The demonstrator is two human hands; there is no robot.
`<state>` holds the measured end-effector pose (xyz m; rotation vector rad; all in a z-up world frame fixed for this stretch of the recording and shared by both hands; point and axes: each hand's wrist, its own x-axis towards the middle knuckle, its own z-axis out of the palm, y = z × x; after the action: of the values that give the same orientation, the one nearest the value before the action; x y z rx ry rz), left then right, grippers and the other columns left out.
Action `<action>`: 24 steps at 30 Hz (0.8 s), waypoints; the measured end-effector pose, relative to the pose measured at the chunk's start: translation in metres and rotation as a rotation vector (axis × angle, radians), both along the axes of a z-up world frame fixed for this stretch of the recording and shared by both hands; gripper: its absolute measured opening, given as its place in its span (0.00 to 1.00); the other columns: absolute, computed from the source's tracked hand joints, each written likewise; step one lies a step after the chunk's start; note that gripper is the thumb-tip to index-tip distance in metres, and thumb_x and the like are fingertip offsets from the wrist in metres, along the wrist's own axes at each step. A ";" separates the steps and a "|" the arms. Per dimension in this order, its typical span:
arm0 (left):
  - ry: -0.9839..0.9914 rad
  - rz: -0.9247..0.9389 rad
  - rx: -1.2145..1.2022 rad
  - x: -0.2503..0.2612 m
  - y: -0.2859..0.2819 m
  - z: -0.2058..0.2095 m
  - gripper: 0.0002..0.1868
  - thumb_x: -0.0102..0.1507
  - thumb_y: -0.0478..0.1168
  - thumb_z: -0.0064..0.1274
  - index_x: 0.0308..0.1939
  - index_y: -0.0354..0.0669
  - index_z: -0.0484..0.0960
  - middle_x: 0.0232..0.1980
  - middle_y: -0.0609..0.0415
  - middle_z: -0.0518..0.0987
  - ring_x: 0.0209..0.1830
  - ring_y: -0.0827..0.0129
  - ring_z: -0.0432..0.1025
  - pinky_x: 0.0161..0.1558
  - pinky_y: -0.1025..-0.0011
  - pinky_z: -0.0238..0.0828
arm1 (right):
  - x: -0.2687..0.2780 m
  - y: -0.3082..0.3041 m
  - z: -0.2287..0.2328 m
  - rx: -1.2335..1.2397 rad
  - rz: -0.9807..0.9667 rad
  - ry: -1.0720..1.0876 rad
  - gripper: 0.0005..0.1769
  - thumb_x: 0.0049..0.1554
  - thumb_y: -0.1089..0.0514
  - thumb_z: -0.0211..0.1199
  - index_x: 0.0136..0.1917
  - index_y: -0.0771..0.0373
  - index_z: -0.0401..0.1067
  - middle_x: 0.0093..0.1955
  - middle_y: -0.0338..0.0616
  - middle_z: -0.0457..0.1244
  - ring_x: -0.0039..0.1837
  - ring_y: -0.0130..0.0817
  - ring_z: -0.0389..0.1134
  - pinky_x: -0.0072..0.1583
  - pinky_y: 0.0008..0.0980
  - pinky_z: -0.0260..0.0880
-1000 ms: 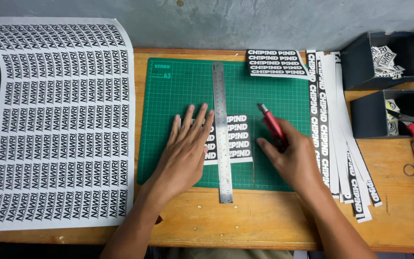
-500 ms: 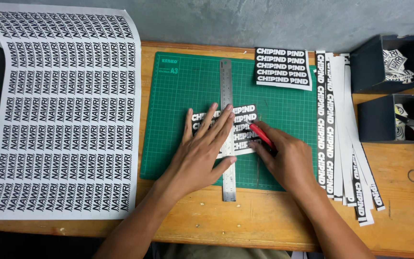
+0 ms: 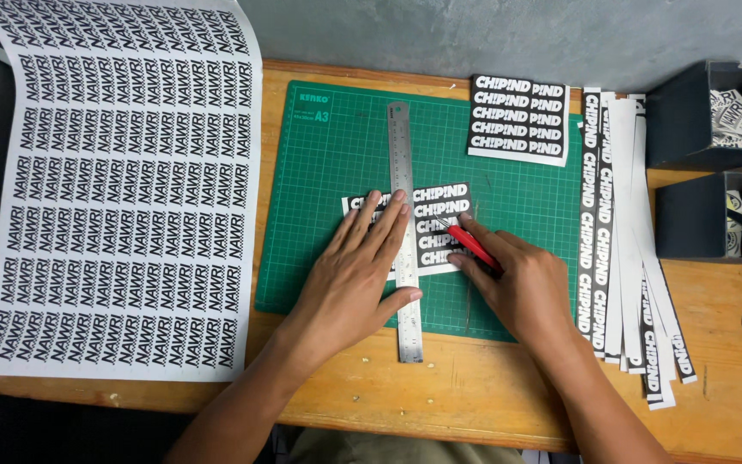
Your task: The person uses a metal ruler and a red utility knife to cut a sheet of printed stickers on a green cutting mat. They align the ruler and slice through the material to separate individual sticker units, then stack the cut pieces to the side.
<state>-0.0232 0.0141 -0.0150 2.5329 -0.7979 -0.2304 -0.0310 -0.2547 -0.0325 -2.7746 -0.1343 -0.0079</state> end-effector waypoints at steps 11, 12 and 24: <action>-0.039 0.086 0.056 -0.002 -0.008 -0.008 0.58 0.73 0.63 0.57 0.93 0.30 0.48 0.97 0.37 0.43 0.97 0.38 0.38 0.90 0.43 0.33 | -0.001 -0.002 0.000 0.003 0.017 0.023 0.32 0.61 0.38 0.76 0.78 0.34 0.82 0.46 0.33 0.76 0.47 0.49 0.78 0.47 0.47 0.77; -0.043 0.087 0.054 -0.002 -0.008 -0.008 0.58 0.73 0.64 0.57 0.93 0.31 0.48 0.97 0.38 0.43 0.97 0.39 0.38 0.90 0.43 0.33 | -0.001 -0.002 0.000 -0.003 0.018 0.021 0.32 0.61 0.38 0.76 0.78 0.34 0.82 0.47 0.33 0.76 0.47 0.49 0.78 0.47 0.47 0.77; -0.045 0.091 0.063 -0.002 -0.009 -0.009 0.55 0.75 0.65 0.53 0.93 0.32 0.49 0.97 0.38 0.43 0.97 0.39 0.38 0.90 0.43 0.33 | -0.001 0.001 0.004 -0.012 0.016 0.009 0.32 0.61 0.38 0.76 0.78 0.34 0.82 0.47 0.33 0.76 0.47 0.49 0.78 0.47 0.47 0.78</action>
<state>-0.0253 0.0046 -0.0238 2.6351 -0.7005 -0.1716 -0.0321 -0.2541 -0.0281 -2.7852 -0.1551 0.0098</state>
